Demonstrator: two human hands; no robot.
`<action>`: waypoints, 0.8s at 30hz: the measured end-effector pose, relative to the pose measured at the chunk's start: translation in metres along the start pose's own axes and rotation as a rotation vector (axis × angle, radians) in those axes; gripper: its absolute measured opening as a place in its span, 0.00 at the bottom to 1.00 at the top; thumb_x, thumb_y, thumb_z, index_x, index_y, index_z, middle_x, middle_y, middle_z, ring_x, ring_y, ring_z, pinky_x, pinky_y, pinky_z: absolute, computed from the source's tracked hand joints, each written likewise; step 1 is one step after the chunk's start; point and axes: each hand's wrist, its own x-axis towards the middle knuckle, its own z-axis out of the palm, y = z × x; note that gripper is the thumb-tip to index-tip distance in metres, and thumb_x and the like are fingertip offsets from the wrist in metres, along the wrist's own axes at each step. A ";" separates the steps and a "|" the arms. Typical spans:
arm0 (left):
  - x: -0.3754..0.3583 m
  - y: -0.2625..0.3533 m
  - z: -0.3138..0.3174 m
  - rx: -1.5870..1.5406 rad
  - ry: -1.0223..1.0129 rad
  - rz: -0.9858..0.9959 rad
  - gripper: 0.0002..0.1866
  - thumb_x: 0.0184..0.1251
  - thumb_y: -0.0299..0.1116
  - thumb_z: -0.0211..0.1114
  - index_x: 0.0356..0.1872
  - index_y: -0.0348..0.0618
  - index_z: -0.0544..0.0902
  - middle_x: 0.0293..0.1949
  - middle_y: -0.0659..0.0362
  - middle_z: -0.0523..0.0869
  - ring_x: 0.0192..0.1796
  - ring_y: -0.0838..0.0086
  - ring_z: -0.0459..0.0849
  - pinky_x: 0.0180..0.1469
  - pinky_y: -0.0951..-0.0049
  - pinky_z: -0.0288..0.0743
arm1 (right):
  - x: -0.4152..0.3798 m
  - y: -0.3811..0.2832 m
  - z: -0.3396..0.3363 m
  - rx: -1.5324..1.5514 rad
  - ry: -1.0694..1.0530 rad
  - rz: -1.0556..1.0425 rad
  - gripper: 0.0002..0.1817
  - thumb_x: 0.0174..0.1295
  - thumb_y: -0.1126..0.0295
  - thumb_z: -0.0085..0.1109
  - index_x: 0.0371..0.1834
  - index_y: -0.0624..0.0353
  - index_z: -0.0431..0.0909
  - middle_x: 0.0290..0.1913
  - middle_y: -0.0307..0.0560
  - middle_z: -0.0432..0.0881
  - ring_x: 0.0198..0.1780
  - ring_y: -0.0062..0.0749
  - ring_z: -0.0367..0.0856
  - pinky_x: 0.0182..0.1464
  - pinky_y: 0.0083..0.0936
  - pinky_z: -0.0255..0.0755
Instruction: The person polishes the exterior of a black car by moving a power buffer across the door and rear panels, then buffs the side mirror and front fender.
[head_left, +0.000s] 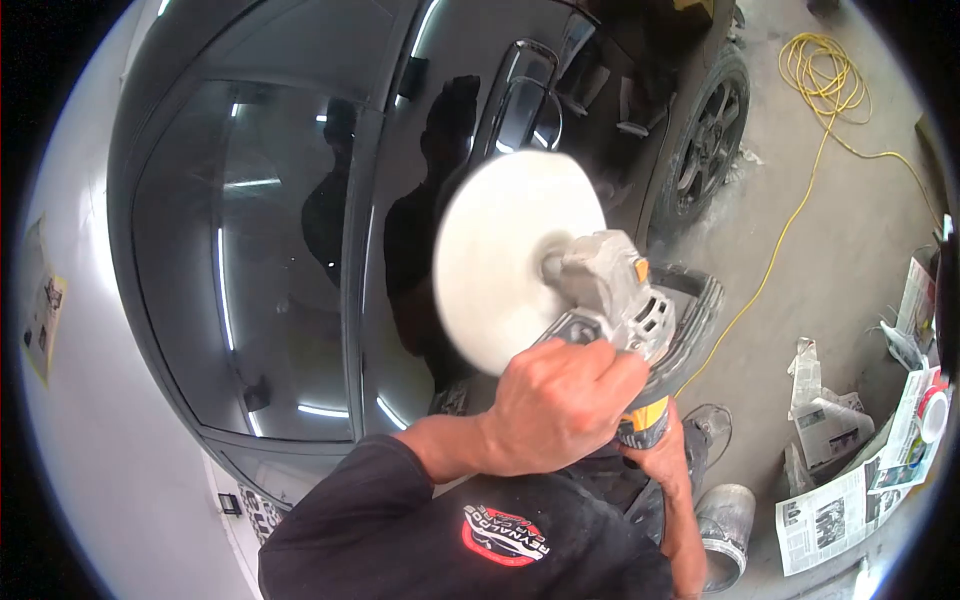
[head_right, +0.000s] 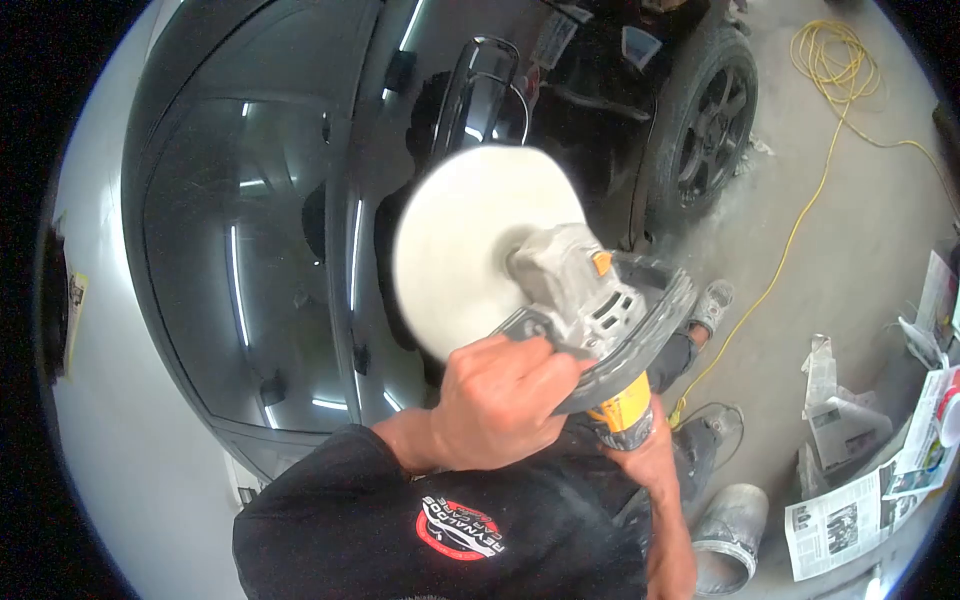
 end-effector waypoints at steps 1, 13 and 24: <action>-0.003 0.002 -0.007 0.004 -0.004 0.002 0.12 0.44 0.21 0.74 0.29 0.44 0.81 0.22 0.60 0.75 0.20 0.65 0.77 0.25 0.66 0.69 | -0.002 -0.002 0.003 -0.009 0.011 -0.023 0.48 0.39 0.78 0.85 0.68 0.61 0.68 0.57 0.47 0.85 0.59 0.34 0.84 0.63 0.33 0.76; 0.026 -0.018 -0.012 -0.052 0.175 0.096 0.11 0.50 0.22 0.75 0.26 0.43 0.78 0.22 0.59 0.75 0.21 0.65 0.78 0.25 0.65 0.69 | 0.010 -0.034 -0.008 -0.092 0.149 -0.040 0.47 0.39 0.78 0.85 0.66 0.60 0.68 0.54 0.48 0.85 0.58 0.36 0.84 0.63 0.33 0.76; -0.042 -0.017 -0.047 -0.197 0.190 0.053 0.09 0.47 0.23 0.75 0.28 0.45 0.82 0.21 0.63 0.73 0.19 0.68 0.74 0.23 0.67 0.67 | -0.057 -0.046 -0.005 -0.240 0.124 0.062 0.53 0.37 0.74 0.87 0.70 0.62 0.65 0.59 0.51 0.83 0.60 0.38 0.83 0.64 0.36 0.77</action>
